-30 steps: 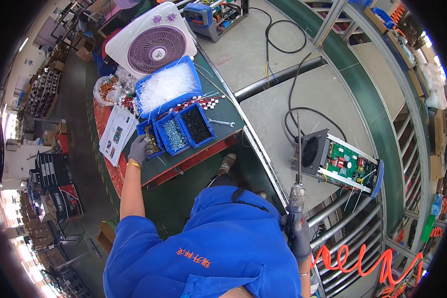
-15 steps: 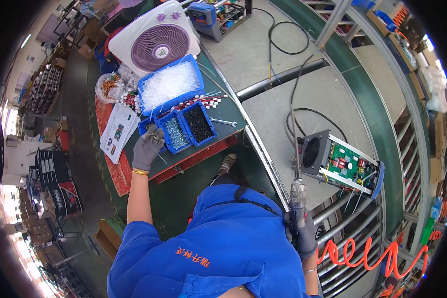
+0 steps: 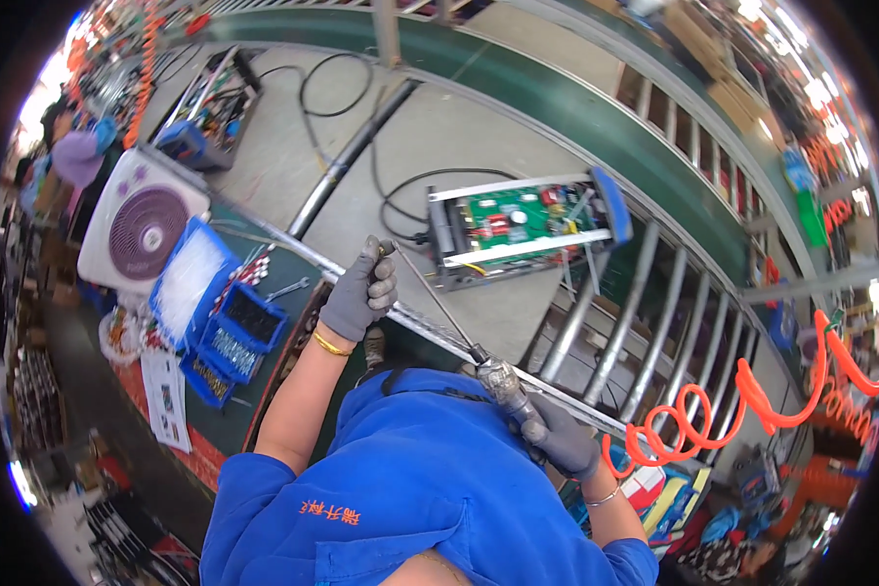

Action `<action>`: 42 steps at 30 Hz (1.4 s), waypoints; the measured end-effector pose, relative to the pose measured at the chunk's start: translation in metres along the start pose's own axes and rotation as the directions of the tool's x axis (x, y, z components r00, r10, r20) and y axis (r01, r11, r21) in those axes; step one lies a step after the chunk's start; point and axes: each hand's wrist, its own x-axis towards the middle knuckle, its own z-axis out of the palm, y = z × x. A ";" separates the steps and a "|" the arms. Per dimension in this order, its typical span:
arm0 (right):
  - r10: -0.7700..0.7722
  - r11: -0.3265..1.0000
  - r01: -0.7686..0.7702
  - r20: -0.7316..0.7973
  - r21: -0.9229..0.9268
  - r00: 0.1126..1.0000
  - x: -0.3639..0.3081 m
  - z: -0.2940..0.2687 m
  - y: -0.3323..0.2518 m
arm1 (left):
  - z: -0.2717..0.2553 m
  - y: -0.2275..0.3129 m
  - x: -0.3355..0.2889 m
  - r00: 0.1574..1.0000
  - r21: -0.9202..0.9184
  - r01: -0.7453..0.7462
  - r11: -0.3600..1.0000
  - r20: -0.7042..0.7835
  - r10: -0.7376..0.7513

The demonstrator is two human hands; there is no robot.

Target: The person assembles components into a blue metal electronic housing unit by hand, using a power screwdriver to secure screws and pliers and tweezers to manipulate wires and a circuit board.

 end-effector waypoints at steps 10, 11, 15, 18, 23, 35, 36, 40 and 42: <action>0.000 0.999 0.008 -0.147 0.053 0.989 -0.080 -0.035 0.045 | 0.089 -0.084 0.042 0.948 -0.137 0.272 0.953 0.210 -0.240; -0.001 0.998 0.011 -0.158 0.061 0.987 -0.085 -0.038 0.051 | 0.096 -0.089 0.041 0.947 -0.134 0.282 0.950 0.197 -0.253; -0.043 0.999 0.044 -0.176 0.001 0.983 -0.096 -0.053 0.066 | 0.117 -0.107 0.044 0.946 -0.141 0.293 0.946 0.189 -0.264; -0.017 1.000 0.021 -0.173 0.020 0.985 -0.102 -0.064 0.074 | 0.125 -0.120 0.048 0.959 -0.090 0.258 0.962 0.142 -0.244; 0.036 0.994 -0.018 -0.171 0.105 0.985 -0.109 -0.075 0.075 | 0.130 -0.142 0.060 0.968 -0.001 0.202 0.979 0.150 -0.200; 0.021 0.987 0.007 -0.168 0.163 0.986 -0.113 -0.116 0.100 | 0.148 -0.183 0.102 0.997 0.435 0.050 0.899 0.032 -0.071; 0.017 0.986 0.015 -0.191 0.164 0.981 -0.114 -0.117 0.104 | 0.150 -0.187 0.104 0.997 0.438 0.052 0.897 0.027 -0.071; 0.052 0.983 -0.014 -0.201 0.184 0.978 -0.119 -0.122 0.107 | 0.155 -0.196 0.112 0.992 0.437 0.123 0.891 -0.023 -0.125; -0.004 0.990 0.036 -0.233 0.136 0.973 -0.115 -0.122 0.120 | 0.157 -0.195 0.112 0.997 0.598 0.024 0.801 0.050 -0.067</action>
